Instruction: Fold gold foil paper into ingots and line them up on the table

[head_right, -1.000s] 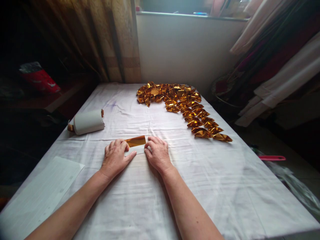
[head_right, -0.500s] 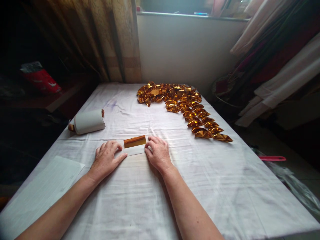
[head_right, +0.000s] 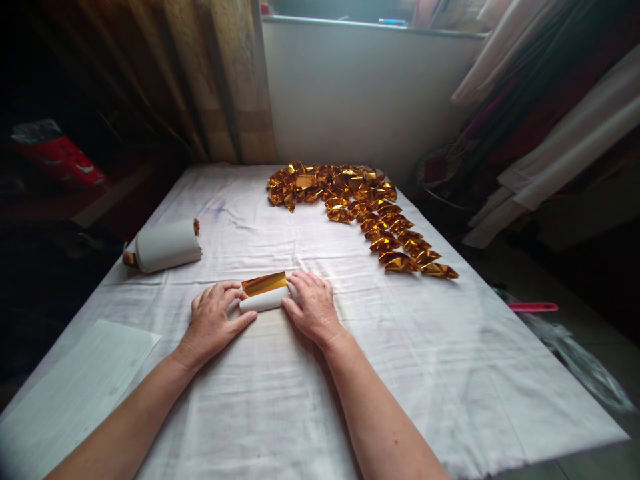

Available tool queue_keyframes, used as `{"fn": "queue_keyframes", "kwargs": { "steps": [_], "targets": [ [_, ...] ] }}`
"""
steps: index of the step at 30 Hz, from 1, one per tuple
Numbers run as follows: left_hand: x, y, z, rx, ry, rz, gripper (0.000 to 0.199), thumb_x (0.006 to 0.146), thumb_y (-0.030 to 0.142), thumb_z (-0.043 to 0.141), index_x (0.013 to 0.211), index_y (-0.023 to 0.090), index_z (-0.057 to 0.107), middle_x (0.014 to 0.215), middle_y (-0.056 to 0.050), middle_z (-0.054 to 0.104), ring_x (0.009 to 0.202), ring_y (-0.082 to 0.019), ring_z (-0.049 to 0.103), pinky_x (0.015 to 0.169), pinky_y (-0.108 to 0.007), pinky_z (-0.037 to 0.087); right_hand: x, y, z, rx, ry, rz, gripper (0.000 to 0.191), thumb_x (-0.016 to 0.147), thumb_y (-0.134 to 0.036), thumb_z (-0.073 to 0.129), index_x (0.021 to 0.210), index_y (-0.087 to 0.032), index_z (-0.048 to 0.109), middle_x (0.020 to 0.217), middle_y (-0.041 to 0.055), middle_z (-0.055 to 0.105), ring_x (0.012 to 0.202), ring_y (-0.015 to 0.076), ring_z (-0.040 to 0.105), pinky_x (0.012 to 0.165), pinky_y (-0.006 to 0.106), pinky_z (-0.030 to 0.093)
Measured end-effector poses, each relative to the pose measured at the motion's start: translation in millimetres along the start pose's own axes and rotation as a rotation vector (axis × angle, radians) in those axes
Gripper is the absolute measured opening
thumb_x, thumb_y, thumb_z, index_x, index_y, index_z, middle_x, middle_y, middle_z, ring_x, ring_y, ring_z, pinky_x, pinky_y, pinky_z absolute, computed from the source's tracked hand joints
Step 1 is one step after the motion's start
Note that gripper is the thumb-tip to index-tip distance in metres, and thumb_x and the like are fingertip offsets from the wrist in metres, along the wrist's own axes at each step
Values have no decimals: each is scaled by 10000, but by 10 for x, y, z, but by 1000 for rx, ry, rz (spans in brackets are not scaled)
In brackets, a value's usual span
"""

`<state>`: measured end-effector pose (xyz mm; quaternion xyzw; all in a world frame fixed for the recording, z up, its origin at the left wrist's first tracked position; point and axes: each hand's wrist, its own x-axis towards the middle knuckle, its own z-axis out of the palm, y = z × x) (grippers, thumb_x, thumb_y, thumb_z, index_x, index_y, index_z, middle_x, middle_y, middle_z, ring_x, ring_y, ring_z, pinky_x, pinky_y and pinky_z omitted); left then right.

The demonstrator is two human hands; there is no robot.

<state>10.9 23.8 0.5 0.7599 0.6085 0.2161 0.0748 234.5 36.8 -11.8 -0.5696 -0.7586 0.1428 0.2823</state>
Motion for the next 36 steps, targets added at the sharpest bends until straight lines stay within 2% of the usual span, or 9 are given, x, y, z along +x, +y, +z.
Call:
{"fn": "queue_keyframes", "kwargs": {
  "steps": [6,12,17,19,21,24,30,34,36],
  "targets": [
    [-14,-48,-2,-77,3,83,179,790,298,694,931,248,598,1162,-31,687,1172,-260,562,1017,-459,336,16,7,-29,24,-38,1,443,789,-332,690,1217,-239,628,1346,89,604,1277,280,510,1071,483,345],
    [-30,-102,26,-176,12,136,133,868,300,604,994,259,612,1127,-23,728,1213,-262,577,1124,-563,226,9,18,-27,35,-22,-22,477,762,-294,718,1230,-255,634,1338,87,608,1271,286,519,1060,507,362],
    [-27,-102,18,-243,73,168,194,916,371,513,1026,246,613,1043,-25,740,1044,-224,666,1146,-526,269,26,96,21,90,52,-78,299,798,-271,691,1096,-282,713,1277,88,646,1200,272,577,1017,496,418],
    [-32,-95,2,-281,128,141,224,910,419,501,960,232,615,929,-23,741,909,-212,690,1086,-468,381,38,112,28,155,87,-98,210,817,-265,671,1018,-276,733,1259,86,657,1180,260,592,1014,483,432],
    [-42,-87,-17,-330,156,68,259,896,460,504,904,222,606,801,-14,716,777,-202,689,905,-379,513,48,95,14,238,109,-123,141,841,-270,648,951,-270,736,1239,78,670,1175,250,597,1022,473,433],
    [-58,-70,-41,-433,156,-71,306,870,498,529,935,206,595,712,4,679,649,-179,673,631,-272,521,55,15,-37,388,109,-158,106,873,-285,619,877,-257,721,1155,65,710,1127,228,624,1011,439,451],
    [-62,-26,-57,-721,114,-176,502,859,520,560,1211,165,523,797,-32,724,729,-173,694,635,-239,520,59,-117,-94,569,95,-132,134,873,-309,613,773,-249,678,994,41,750,1025,206,660,967,388,484],
    [-71,-27,-44,-636,88,-178,608,893,487,540,1400,169,428,602,72,582,544,-105,590,574,-199,473,54,-113,-56,533,103,-92,155,854,-312,616,715,-251,652,974,28,755,1046,218,645,1002,413,450],
    [-66,-53,-19,-538,113,-161,643,899,466,545,1457,195,373,613,88,556,525,-90,561,585,-199,477,48,-96,-31,446,111,-50,153,843,-308,616,706,-251,651,1005,29,753,1113,241,614,1040,454,405]
  ]
}}
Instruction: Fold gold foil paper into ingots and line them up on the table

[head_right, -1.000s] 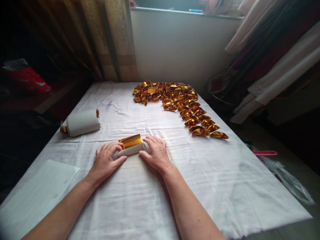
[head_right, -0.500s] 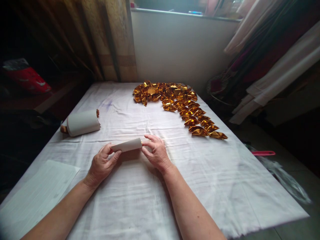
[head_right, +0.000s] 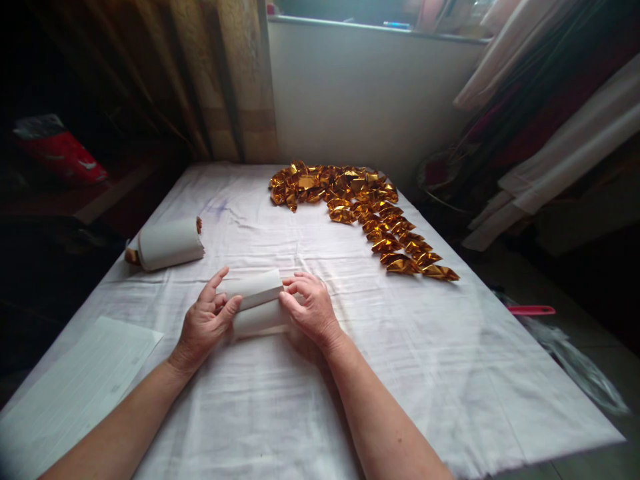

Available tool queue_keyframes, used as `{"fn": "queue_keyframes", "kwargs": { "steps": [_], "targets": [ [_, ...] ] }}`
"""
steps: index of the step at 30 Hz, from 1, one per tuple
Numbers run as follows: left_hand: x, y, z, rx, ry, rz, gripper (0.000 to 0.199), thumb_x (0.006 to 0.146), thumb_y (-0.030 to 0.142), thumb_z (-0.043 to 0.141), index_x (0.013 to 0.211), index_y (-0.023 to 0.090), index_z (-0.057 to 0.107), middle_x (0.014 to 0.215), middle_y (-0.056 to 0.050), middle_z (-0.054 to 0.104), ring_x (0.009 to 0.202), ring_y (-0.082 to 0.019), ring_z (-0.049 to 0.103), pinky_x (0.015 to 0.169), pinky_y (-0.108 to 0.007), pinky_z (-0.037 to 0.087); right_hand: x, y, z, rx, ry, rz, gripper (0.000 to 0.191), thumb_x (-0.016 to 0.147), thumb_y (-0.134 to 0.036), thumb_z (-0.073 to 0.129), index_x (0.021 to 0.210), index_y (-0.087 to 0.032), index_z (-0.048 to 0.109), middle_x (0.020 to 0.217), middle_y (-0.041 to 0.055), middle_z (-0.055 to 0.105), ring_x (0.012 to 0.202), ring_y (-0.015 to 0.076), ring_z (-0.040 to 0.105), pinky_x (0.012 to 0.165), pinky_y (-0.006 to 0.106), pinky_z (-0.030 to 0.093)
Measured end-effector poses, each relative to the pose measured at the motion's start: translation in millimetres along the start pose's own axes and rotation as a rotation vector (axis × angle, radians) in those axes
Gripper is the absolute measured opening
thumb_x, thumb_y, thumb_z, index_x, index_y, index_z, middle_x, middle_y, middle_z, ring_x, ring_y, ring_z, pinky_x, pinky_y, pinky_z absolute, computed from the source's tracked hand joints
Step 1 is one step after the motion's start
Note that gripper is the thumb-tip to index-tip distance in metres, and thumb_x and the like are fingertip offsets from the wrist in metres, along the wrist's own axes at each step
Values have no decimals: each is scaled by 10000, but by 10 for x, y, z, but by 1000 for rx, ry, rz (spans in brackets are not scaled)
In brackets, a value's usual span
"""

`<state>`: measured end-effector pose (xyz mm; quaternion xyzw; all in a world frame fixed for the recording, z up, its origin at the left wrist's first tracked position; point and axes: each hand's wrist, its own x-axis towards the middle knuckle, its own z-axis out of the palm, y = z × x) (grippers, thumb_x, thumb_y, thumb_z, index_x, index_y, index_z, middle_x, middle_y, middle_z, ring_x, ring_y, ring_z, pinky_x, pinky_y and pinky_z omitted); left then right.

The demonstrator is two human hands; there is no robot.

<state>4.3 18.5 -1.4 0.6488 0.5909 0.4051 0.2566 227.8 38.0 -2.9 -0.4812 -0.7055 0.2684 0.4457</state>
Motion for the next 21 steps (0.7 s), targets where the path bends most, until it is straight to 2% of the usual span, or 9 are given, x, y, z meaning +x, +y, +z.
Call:
{"fn": "queue_keyframes", "kwargs": {
  "steps": [1,3,6,8,11,13,15,17,21],
  "targets": [
    [9,-23,6,36,20,34,643,899,458,551,1462,206,370,686,68,600,579,-98,592,620,-213,498,-5,14,6,-62,12,25,149,834,-305,621,699,-251,652,1029,30,750,1151,257,592,1055,478,380],
    [30,-68,19,91,67,138,599,900,443,556,1437,219,411,963,-20,681,828,-152,667,751,-277,545,-16,41,18,-189,44,76,143,812,-297,631,679,-248,652,1083,31,739,1220,287,543,1070,520,335],
    [46,-97,27,193,99,325,443,926,394,536,1337,230,523,1301,-108,598,1189,-231,582,973,-393,506,-30,81,33,-315,79,128,142,796,-285,633,662,-242,652,1131,29,724,1274,310,492,1076,553,291],
    [34,-79,22,272,36,446,340,943,351,519,1258,241,587,1360,-104,573,1272,-246,525,1062,-447,438,-36,106,43,-359,88,140,129,791,-281,633,671,-242,662,1139,31,719,1292,314,472,1078,554,279],
    [-2,-28,16,383,-188,587,319,952,351,507,1235,249,615,1373,-81,590,1345,-271,460,1145,-530,308,-44,141,55,-391,91,128,124,793,-288,628,687,-244,677,1132,34,716,1298,309,464,1091,550,265],
    [-24,0,18,452,-332,600,402,942,406,522,1305,244,579,1401,-88,574,1381,-292,418,1171,-570,226,-48,160,59,-396,89,107,131,800,-297,625,692,-247,682,1126,36,714,1295,310,464,1093,559,263],
    [-39,13,26,500,-415,570,505,928,467,533,1375,233,524,1444,-107,531,1395,-306,398,1177,-589,184,-49,173,58,-395,80,95,137,807,-302,626,696,-247,687,1125,42,712,1292,321,465,1081,584,272],
    [-51,16,35,526,-447,543,568,920,509,531,1411,228,487,1467,-118,503,1394,-310,400,1178,-603,165,-47,179,48,-390,66,95,142,818,-307,624,710,-248,696,1129,51,710,1294,334,462,1068,606,281],
    [-75,12,49,554,-434,499,600,902,541,542,1411,229,489,1472,-119,497,1390,-317,404,1177,-622,142,-33,164,-5,-353,4,116,155,839,-321,610,760,-252,724,1162,64,700,1316,348,444,1070,628,285]
  ]
}}
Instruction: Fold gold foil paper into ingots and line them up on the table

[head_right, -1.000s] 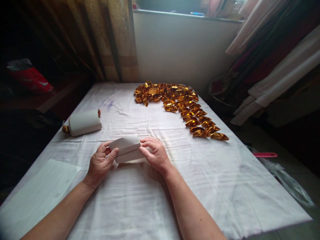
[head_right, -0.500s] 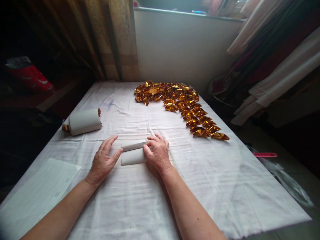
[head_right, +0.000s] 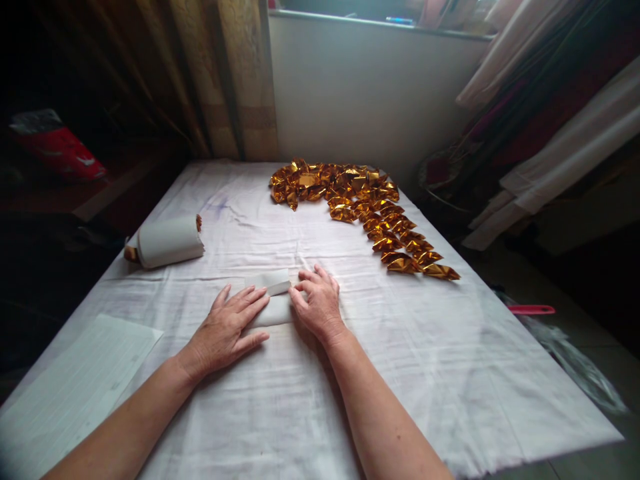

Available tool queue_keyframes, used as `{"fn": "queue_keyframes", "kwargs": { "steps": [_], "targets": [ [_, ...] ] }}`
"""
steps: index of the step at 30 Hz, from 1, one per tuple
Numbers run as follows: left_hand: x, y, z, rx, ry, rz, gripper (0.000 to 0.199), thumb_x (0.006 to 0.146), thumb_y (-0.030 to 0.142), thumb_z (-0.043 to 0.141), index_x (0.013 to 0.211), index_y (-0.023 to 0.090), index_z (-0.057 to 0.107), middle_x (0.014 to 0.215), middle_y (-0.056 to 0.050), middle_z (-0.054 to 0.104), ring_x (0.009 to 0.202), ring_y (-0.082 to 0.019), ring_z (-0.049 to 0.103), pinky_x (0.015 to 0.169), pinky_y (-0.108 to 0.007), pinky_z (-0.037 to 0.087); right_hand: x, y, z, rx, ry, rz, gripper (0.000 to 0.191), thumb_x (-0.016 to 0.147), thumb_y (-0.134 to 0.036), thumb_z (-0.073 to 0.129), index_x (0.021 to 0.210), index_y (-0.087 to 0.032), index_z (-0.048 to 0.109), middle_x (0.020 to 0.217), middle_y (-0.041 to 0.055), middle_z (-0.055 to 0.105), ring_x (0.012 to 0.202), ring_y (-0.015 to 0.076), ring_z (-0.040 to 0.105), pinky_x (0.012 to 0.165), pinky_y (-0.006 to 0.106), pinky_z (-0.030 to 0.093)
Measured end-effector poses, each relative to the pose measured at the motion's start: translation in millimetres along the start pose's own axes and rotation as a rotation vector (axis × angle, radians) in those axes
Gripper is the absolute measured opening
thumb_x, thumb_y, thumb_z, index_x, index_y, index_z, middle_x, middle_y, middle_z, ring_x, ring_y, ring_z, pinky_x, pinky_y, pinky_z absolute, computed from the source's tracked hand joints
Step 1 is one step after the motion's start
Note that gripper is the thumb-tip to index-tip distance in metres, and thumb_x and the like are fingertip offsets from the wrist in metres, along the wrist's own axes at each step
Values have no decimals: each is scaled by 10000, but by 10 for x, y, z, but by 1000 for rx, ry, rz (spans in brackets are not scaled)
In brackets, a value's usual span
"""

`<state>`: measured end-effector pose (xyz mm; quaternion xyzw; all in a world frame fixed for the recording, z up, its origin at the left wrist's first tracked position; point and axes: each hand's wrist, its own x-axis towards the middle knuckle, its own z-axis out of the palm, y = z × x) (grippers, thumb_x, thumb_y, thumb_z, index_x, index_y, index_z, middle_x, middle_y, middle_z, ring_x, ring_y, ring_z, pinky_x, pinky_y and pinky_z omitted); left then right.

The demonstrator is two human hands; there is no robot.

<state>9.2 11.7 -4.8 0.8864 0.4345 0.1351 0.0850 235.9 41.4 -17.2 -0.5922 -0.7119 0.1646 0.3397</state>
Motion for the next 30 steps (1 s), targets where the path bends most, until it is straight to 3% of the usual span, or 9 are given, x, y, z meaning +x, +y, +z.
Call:
{"fn": "queue_keyframes", "kwargs": {
  "steps": [9,14,20,26,30],
  "targets": [
    [-9,-7,29,0,61,-135,510,894,445,582,1361,248,525,1441,-107,534,1372,-311,431,1166,-623,161,-12,-14,-156,21,-281,-98,249,737,-114,559,883,-244,711,1340,40,610,1425,353,317,1104,648,230],
    [-6,-23,29,-18,67,-130,485,897,430,582,1344,247,535,1436,-107,540,1369,-308,435,1157,-633,169,-27,1,-114,29,-218,-226,202,730,-162,639,920,-229,625,1323,66,612,1389,338,384,1089,567,319],
    [-3,-23,15,-29,50,-134,467,920,413,552,1359,255,525,1442,-106,534,1374,-305,428,1153,-637,170,-32,-42,-116,-75,-187,-357,417,778,-201,692,1181,-271,612,1359,67,597,1345,308,445,1092,542,329],
    [-2,-30,16,-43,56,-134,434,929,421,530,1333,264,551,1433,-101,543,1362,-305,443,1149,-633,185,-23,-72,-152,-140,-154,-378,173,801,-236,673,971,-264,694,1390,63,574,1347,319,438,1093,550,317],
    [-1,-26,9,-32,45,-135,427,940,413,512,1333,252,551,1436,-102,540,1363,-303,442,1147,-637,185,-17,-84,-152,-90,-96,-382,164,785,-201,668,941,-249,645,1287,57,650,1296,288,498,1080,515,349]
  ]
}}
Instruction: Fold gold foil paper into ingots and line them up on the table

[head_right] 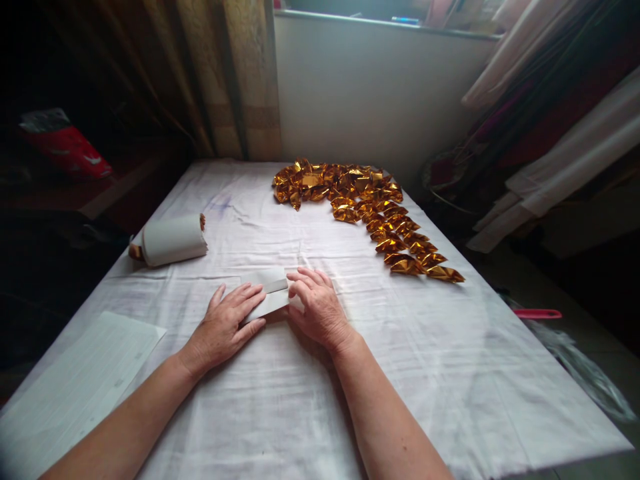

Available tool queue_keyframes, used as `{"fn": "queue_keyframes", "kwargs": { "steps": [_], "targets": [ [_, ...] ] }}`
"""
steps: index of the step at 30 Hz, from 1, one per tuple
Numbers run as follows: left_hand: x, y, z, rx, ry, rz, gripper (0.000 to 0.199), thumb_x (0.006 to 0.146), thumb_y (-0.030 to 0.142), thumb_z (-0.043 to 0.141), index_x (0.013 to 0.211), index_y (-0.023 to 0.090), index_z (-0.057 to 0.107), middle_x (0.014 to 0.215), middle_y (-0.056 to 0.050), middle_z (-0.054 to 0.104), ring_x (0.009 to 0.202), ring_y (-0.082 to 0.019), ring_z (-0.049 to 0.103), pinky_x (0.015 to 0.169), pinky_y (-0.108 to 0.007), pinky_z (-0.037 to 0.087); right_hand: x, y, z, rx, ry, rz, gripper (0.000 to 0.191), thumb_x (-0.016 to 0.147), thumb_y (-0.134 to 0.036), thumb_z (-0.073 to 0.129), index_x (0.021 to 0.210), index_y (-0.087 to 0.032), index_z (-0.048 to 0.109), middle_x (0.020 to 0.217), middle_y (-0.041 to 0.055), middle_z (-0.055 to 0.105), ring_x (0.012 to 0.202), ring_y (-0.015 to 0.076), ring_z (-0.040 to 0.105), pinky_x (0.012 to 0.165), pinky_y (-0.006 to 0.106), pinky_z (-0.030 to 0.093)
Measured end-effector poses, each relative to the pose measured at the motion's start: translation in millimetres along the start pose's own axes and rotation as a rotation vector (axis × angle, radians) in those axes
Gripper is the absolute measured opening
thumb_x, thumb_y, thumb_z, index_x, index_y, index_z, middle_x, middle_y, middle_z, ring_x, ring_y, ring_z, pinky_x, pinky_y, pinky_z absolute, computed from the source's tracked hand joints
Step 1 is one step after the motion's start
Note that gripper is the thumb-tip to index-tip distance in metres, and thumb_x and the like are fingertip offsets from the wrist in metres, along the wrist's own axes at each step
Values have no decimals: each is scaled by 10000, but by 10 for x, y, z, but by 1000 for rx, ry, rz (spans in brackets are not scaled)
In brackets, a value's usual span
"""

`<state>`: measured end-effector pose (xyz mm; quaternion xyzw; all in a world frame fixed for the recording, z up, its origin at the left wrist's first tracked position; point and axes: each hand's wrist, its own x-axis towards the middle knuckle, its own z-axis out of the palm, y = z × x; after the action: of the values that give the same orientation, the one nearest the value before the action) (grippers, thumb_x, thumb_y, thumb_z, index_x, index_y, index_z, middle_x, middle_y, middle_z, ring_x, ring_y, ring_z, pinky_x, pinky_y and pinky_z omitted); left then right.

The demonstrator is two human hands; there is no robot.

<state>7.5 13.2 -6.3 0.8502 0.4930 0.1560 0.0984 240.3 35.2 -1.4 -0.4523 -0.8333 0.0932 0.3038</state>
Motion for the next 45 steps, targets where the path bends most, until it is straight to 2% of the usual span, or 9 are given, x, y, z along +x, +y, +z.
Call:
{"fn": "queue_keyframes", "kwargs": {
  "steps": [5,11,14,19,23,30,37,40,45],
  "targets": [
    [-12,11,-2,20,9,23,433,949,409,502,1351,254,540,1425,-102,552,1355,-297,452,1156,-626,173,-1,-20,1,0,-76,-36,339,824,-228,664,1155,-296,637,1277,33,660,1285,282,509,1097,506,322],
    [-35,4,21,48,57,53,417,946,408,514,1335,267,566,1401,-102,575,1331,-297,483,1166,-623,159,-13,-5,12,28,34,24,354,767,-200,649,1115,-263,634,1150,59,699,1179,253,582,1089,470,351],
    [-40,-3,25,49,60,66,423,949,423,510,1342,275,560,1403,-97,573,1326,-295,489,1166,-625,157,-8,-10,8,20,-30,-5,447,720,-137,661,1139,-291,642,1177,38,695,1232,265,545,1098,480,332],
    [-53,-14,-11,18,11,72,388,958,435,492,1319,321,578,1427,-72,554,1351,-292,460,1159,-641,135,-8,-22,-4,-38,-178,-76,283,781,-184,693,1019,-334,724,1248,-8,673,1309,311,480,1097,535,298],
    [-48,-50,-67,-98,8,49,309,981,398,446,1200,325,652,1337,-53,632,1307,-266,512,1147,-631,171,-11,-17,-9,-16,-176,-52,179,875,-266,636,1013,-327,734,1222,3,690,1300,307,494,1086,550,305],
    [5,-84,-92,-254,120,-60,270,954,375,469,869,250,692,1049,-41,754,1125,-245,645,1124,-585,261,6,17,63,70,-127,28,143,907,-280,601,907,-301,742,1143,-6,725,1228,286,545,1049,521,339],
    [52,-77,-24,-211,277,-117,173,920,323,529,1012,219,632,965,-25,742,876,-205,686,1081,-508,394,99,-14,212,109,50,147,140,903,-268,623,789,-260,704,944,-4,754,1030,210,631,960,399,360],
    [61,-86,-2,-184,322,-66,230,934,281,514,1133,220,611,1050,-49,726,966,-215,669,1046,-477,440,140,-46,229,79,49,173,135,900,-267,632,780,-247,690,911,1,739,951,187,636,902,364,363],
    [37,-73,0,-90,299,7,254,967,246,472,1159,265,637,1175,-53,680,1076,-210,639,1044,-484,439,172,-72,253,4,41,209,138,895,-276,637,771,-230,677,857,9,695,894,181,607,856,337,359]
  ]
}}
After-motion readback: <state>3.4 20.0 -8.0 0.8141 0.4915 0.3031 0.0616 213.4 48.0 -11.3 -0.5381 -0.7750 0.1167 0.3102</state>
